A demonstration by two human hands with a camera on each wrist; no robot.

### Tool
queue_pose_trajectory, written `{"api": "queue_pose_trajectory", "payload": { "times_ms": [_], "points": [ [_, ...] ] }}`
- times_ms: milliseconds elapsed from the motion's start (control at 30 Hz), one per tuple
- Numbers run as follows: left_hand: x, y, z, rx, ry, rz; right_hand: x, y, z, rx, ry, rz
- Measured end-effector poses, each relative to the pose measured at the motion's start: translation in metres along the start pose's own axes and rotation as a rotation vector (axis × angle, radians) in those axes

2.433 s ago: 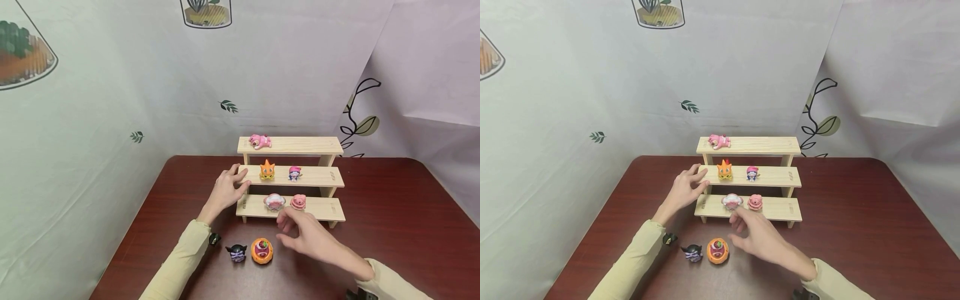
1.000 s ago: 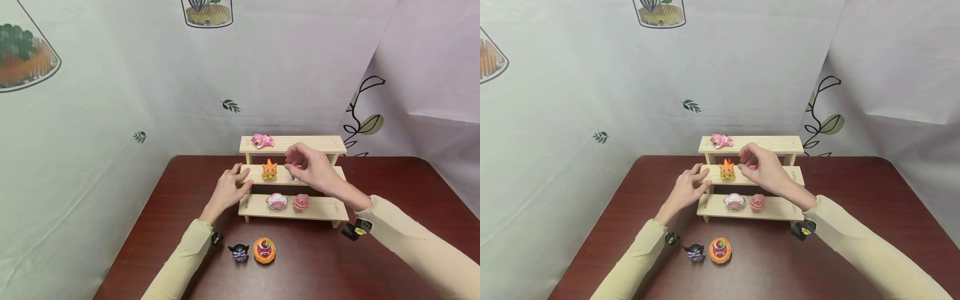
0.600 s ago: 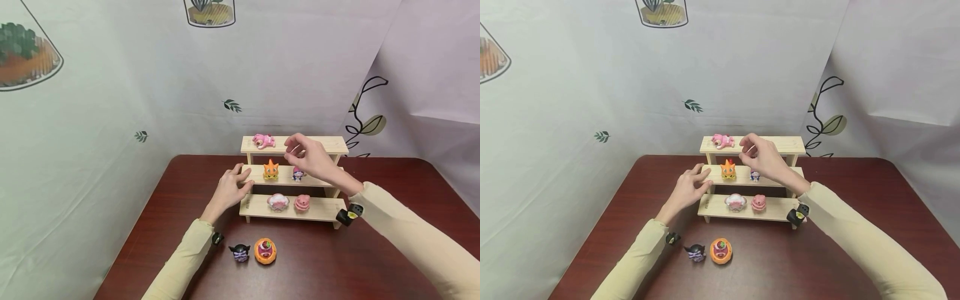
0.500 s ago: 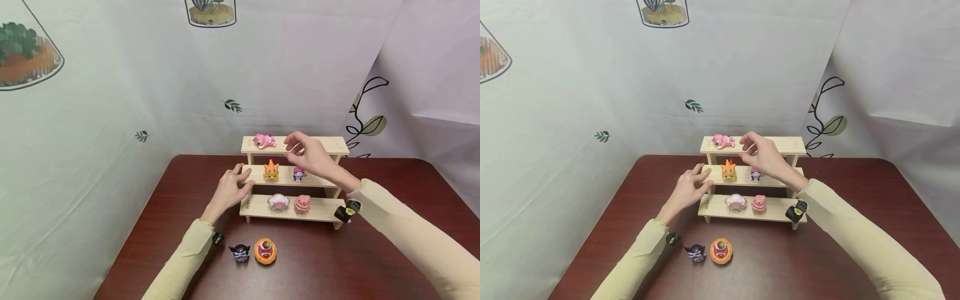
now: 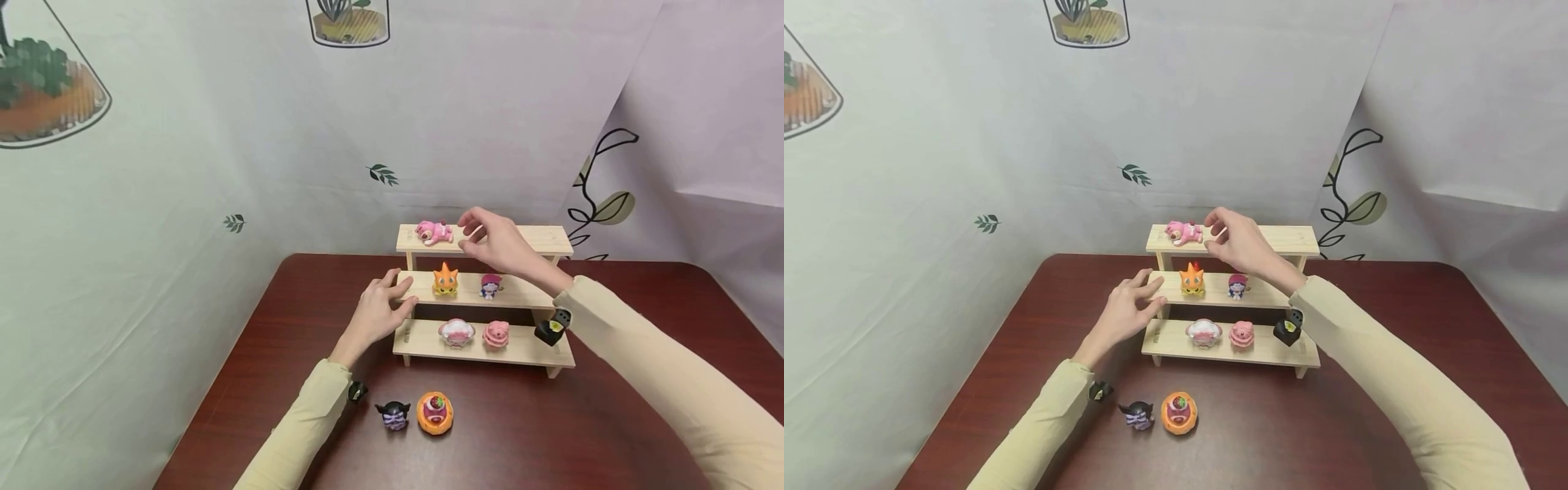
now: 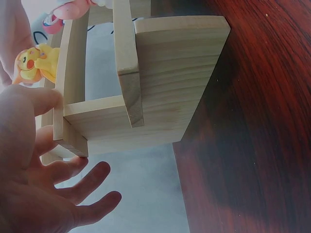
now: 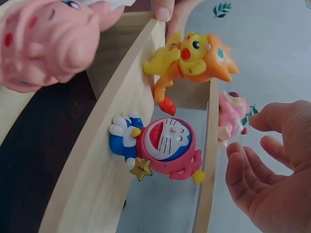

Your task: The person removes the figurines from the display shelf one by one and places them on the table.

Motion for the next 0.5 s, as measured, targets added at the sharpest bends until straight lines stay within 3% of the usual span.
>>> {"api": "queue_pose_trajectory", "payload": {
  "times_ms": [500],
  "points": [
    [-0.001, 0.002, 0.000, 0.006, 0.002, -0.015, 0.008, 0.008, -0.024, 0.036, -0.049, 0.020]
  ]
}}
Point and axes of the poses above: each hand's wrist, its own z-axis away from the middle knuckle, its own x-axis out of the palm, y = z × x, the point moved 5 cm from there along -z, towards the middle knuckle, and after that the axes turned 12 degrees about -z, right-handed, at the moved point
